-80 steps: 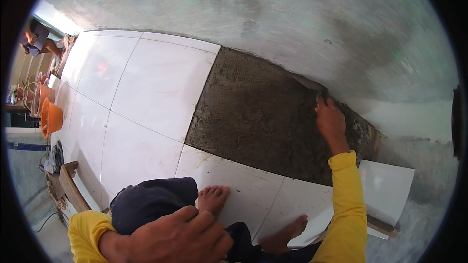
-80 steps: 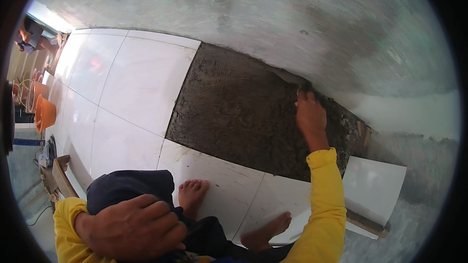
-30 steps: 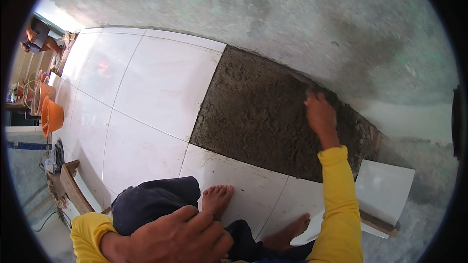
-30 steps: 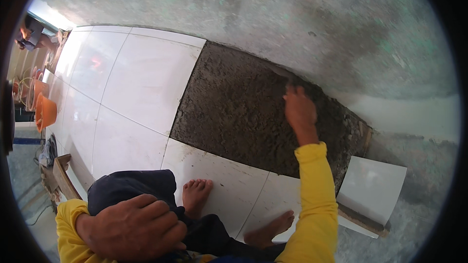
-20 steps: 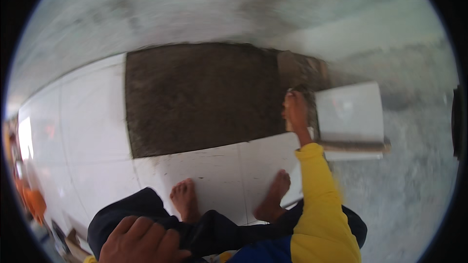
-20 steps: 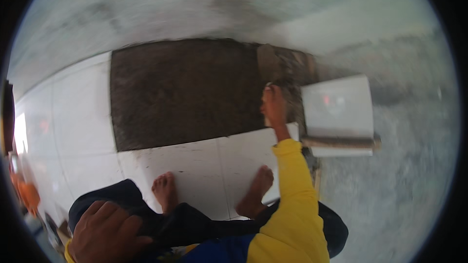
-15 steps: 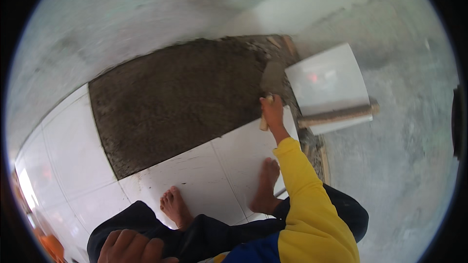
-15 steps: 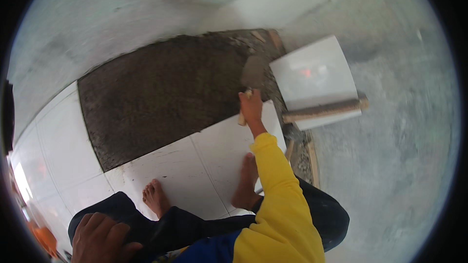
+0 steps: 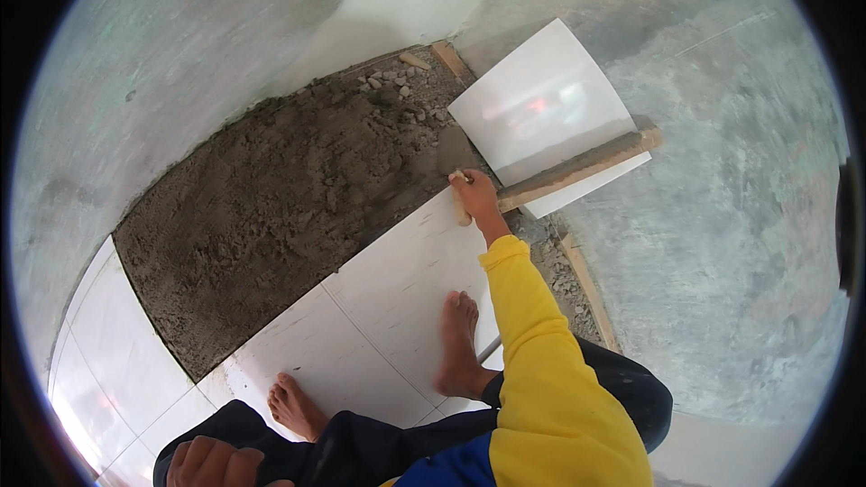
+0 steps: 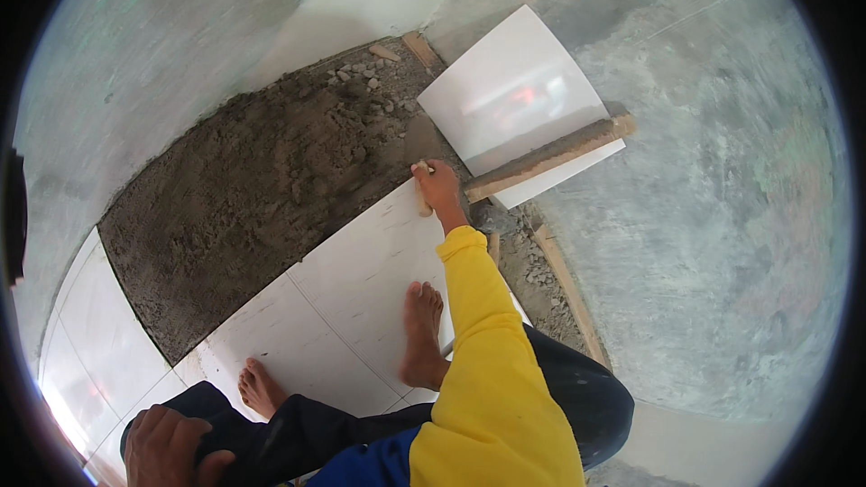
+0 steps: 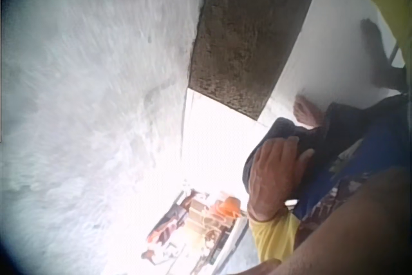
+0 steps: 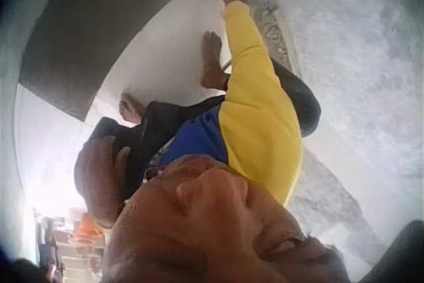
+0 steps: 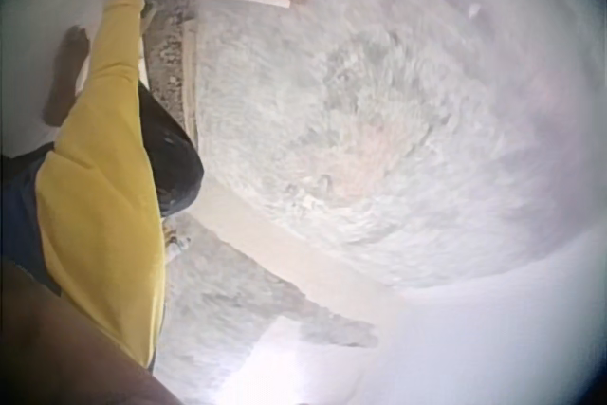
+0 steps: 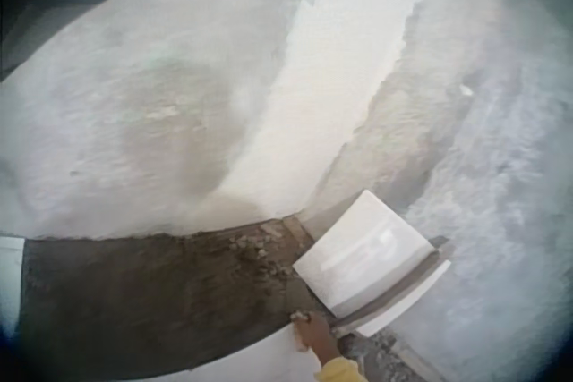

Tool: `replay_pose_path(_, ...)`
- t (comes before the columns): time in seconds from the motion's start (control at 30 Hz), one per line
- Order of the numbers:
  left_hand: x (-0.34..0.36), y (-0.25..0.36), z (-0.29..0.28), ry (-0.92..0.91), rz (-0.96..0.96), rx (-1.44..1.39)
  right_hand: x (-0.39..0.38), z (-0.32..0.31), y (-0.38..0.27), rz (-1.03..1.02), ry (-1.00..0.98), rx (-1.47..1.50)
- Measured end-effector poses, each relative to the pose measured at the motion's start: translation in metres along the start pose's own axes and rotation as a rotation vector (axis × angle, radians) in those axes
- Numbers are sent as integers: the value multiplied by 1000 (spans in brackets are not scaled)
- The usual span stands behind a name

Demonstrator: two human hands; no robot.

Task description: The person spreads cement on the floor using a trowel and a wooden straightedge, then places white tiles onto the prepared surface. They use a bucket to transport the cement and a wooden plank to level the bed before positioning the tiles.

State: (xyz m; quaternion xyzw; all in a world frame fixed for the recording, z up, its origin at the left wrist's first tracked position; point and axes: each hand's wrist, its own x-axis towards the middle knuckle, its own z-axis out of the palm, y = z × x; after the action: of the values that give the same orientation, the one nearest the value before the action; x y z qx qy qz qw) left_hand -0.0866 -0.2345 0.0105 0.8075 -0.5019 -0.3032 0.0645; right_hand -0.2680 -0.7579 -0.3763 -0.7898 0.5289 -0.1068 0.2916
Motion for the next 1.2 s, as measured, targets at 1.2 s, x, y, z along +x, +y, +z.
replay_pose_path(1.2,447,312,-47,195,891,29,-58,-80,-64,-568,-768,-189)
